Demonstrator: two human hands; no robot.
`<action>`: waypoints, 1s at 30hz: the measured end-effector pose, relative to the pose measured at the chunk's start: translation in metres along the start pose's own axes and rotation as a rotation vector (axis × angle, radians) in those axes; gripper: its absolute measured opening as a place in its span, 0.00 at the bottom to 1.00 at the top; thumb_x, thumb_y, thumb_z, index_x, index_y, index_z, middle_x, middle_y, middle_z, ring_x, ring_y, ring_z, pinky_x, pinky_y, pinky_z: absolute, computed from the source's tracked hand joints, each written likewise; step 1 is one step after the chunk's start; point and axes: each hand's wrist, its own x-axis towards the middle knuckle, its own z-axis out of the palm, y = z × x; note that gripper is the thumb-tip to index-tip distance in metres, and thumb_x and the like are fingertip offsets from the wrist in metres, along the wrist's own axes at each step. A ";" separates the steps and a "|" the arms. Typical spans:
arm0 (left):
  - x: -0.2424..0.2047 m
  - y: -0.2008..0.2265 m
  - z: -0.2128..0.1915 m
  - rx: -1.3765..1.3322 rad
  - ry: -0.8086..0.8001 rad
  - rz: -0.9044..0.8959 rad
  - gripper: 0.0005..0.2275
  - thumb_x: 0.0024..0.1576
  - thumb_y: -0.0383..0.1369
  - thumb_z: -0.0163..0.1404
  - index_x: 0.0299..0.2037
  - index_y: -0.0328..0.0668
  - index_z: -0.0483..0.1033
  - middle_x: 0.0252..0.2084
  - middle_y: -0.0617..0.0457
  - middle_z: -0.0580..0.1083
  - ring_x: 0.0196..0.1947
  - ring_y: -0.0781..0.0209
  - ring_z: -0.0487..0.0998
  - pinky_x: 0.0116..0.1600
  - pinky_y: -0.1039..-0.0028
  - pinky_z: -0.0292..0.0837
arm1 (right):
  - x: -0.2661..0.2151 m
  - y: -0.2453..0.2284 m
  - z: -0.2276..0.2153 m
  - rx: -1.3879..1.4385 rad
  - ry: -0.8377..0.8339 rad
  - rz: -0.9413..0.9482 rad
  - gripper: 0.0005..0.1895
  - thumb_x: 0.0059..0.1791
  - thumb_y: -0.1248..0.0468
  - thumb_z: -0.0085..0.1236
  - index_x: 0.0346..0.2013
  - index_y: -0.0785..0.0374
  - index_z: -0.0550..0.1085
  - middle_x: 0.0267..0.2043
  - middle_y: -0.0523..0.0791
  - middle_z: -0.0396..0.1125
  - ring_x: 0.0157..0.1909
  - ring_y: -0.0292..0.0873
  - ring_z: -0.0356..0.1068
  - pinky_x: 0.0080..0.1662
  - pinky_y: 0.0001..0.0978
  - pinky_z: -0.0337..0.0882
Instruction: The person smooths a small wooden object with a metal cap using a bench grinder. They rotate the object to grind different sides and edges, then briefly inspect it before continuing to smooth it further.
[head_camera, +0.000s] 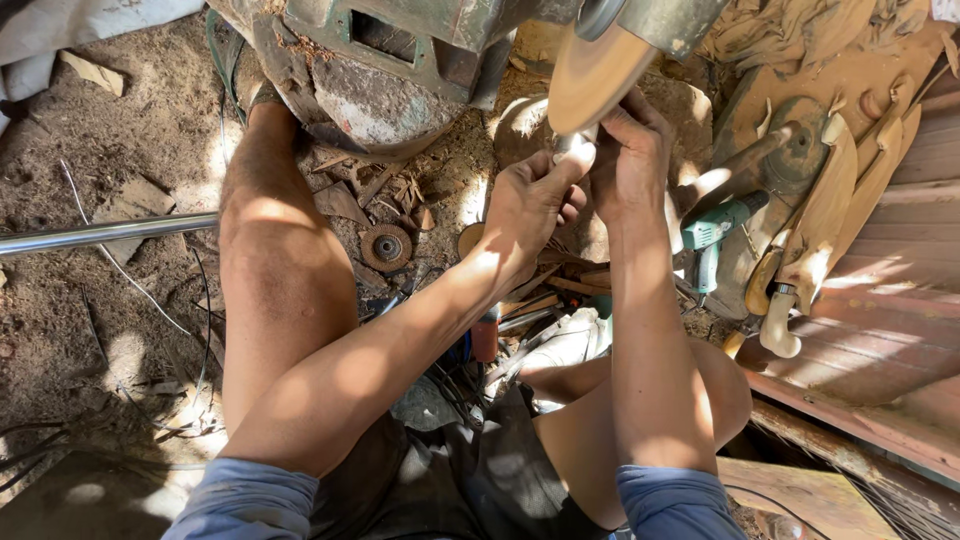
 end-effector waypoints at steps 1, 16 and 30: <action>0.002 -0.002 0.001 0.006 0.006 0.014 0.10 0.58 0.37 0.55 0.35 0.38 0.76 0.25 0.56 0.75 0.23 0.71 0.71 0.30 0.80 0.67 | 0.001 0.000 -0.002 0.003 0.011 0.007 0.20 0.51 0.73 0.58 0.58 0.78 0.72 0.54 0.53 0.73 0.57 0.47 0.72 0.64 0.38 0.70; 0.006 0.008 0.010 -0.057 0.025 0.006 0.09 0.59 0.35 0.55 0.34 0.36 0.76 0.25 0.55 0.74 0.23 0.71 0.71 0.29 0.81 0.67 | 0.007 -0.004 -0.001 -0.010 0.076 0.030 0.18 0.49 0.73 0.57 0.54 0.76 0.74 0.46 0.51 0.73 0.50 0.45 0.70 0.58 0.37 0.69; 0.006 0.005 0.006 -0.100 0.009 0.016 0.08 0.58 0.35 0.55 0.34 0.38 0.75 0.26 0.58 0.72 0.24 0.73 0.70 0.29 0.82 0.65 | 0.009 0.005 -0.003 0.056 0.054 -0.004 0.18 0.49 0.75 0.54 0.54 0.77 0.74 0.46 0.52 0.72 0.50 0.47 0.72 0.58 0.40 0.73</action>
